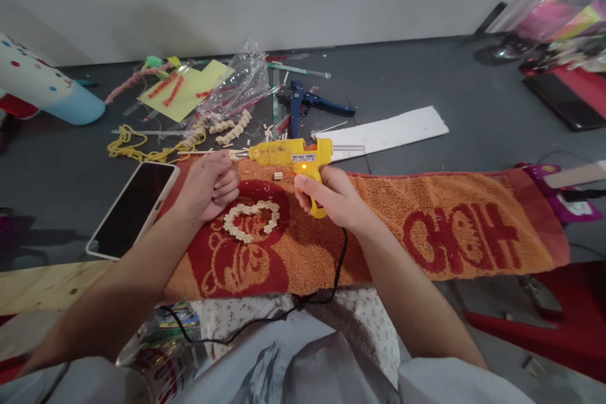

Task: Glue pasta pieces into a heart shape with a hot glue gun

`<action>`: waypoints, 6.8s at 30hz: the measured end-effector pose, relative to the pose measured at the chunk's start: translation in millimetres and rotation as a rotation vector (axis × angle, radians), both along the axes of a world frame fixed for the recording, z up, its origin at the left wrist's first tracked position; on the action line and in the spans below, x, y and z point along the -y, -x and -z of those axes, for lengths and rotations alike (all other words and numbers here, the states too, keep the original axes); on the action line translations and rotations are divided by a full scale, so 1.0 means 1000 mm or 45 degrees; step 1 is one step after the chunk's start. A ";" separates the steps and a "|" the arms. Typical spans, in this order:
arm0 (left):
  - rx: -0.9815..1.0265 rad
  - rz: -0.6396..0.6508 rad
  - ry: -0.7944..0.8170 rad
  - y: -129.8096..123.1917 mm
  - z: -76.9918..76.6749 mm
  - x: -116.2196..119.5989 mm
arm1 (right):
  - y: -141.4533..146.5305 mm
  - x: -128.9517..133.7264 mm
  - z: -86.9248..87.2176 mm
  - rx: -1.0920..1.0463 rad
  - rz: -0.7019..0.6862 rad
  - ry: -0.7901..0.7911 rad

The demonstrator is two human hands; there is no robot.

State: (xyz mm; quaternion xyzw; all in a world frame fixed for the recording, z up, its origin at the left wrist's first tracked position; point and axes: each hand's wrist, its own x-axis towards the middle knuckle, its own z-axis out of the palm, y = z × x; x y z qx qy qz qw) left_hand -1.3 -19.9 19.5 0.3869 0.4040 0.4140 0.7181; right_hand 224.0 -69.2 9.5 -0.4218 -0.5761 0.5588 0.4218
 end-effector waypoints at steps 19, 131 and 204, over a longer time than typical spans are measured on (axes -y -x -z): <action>-0.026 -0.020 -0.010 -0.001 -0.003 0.001 | -0.001 0.001 -0.002 -0.008 0.005 -0.002; -0.149 -0.130 -0.421 -0.002 0.010 0.000 | 0.046 -0.032 -0.008 0.318 0.235 -0.603; -0.358 0.087 -0.255 -0.002 0.017 0.002 | 0.050 -0.028 0.000 0.350 0.359 -0.869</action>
